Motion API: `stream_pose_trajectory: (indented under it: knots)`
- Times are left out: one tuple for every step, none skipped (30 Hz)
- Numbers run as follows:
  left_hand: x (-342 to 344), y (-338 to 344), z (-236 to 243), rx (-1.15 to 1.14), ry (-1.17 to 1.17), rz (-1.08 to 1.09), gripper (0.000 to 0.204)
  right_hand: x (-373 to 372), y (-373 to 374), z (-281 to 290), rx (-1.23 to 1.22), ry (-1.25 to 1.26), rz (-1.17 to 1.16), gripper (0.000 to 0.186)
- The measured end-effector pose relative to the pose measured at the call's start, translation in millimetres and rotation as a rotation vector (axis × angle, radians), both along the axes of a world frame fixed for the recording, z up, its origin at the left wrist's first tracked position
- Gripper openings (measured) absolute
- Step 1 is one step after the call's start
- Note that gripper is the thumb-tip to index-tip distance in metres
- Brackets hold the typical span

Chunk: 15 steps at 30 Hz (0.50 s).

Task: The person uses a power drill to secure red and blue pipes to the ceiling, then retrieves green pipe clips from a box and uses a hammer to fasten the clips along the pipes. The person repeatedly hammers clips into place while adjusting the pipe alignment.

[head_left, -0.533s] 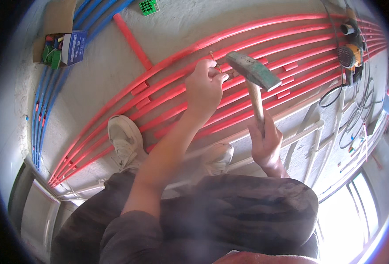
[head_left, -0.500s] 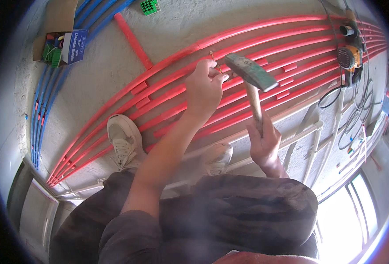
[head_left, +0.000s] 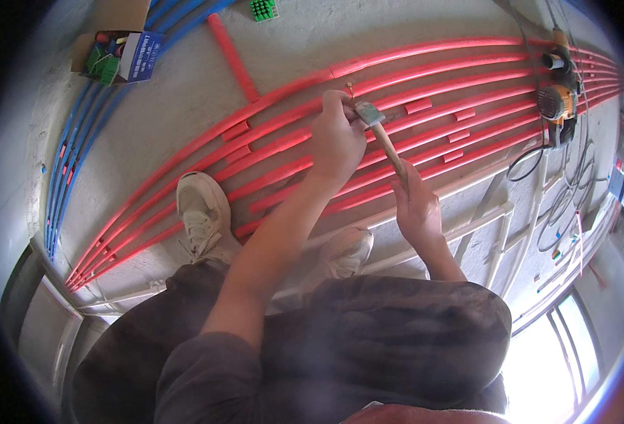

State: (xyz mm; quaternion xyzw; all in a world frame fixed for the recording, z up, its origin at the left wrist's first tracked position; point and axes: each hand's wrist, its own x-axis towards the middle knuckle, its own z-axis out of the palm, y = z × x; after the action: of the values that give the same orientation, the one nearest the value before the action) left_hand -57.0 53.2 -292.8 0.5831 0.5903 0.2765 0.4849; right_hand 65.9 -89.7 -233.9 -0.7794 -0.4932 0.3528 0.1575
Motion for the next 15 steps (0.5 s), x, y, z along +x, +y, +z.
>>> stream_pose_trajectory:
  knots:
    - [-1.6, -0.8, -0.7, -0.020, 0.013, -0.007, 0.036, 0.3, -0.8, -0.8, 0.048, 0.008, -0.007, 0.043]
    - [-3.6, -1.6, -1.0, -0.042, 0.026, -0.017, 0.036, -0.1, -0.9, -0.6, 0.095, 0.017, -0.015, 0.043]
    - [-5.6, -1.8, -1.4, -0.065, 0.040, -0.026, 0.035, -0.5, -0.8, 0.7, 0.142, 0.027, -0.024, 0.043]
    - [-10.8, -0.3, -1.9, 0.132, 0.179, -0.094, 0.035, -0.7, -1.5, 4.9, 0.183, 0.028, -0.035, 0.043]
    - [-19.6, -1.7, -4.3, 0.316, 0.314, -0.168, 0.034, -2.5, -5.3, 12.8, 0.211, 0.027, -0.052, 0.043]
    - [-27.4, -3.5, -7.4, 0.500, 0.448, -0.241, 0.034, -4.2, -8.7, 17.4, 0.239, 0.025, -0.068, 0.044]
    - [-32.8, -4.8, -13.9, 0.532, 0.448, -0.273, 0.033, -5.8, -12.0, 18.1, 0.217, 0.043, -0.089, 0.044]
    - [-36.7, -3.5, -19.5, 0.563, 0.452, -0.299, 0.031, -6.4, -13.8, 19.8, 0.197, 0.064, -0.103, 0.045]
    - [-38.8, -3.4, -24.4, 0.595, 0.456, -0.324, 0.030, -6.9, -15.1, 21.2, 0.177, 0.084, -0.118, 0.045]
    - [-39.6, -5.3, -28.7, 0.594, 0.434, -0.326, 0.029, -7.2, -16.8, 12.5, 0.229, 0.095, -0.107, 0.043]
    - [-40.3, -7.2, -31.0, 0.593, 0.412, -0.331, 0.028, -6.5, -13.3, 6.0, 0.156, 0.061, -0.075, 0.043]
    - [-41.4, -8.8, -31.8, 0.594, 0.395, -0.334, 0.027, -5.0, -6.8, -2.1, 0.086, 0.033, -0.039, 0.043]
    - [-42.6, -10.6, -32.2, 0.596, 0.402, -0.338, 0.026, -3.5, -3.0, -10.2, 0.016, 0.004, -0.004, 0.042]
    - [-42.9, -10.0, -30.9, 0.600, 0.405, -0.340, 0.026, -4.2, 0.3, -16.8, 0.049, 0.054, -0.045, 0.042]
    - [-43.1, -9.6, -30.2, 0.603, 0.408, -0.343, 0.026, -2.8, -0.9, -15.7, 0.101, 0.066, -0.070, 0.042]
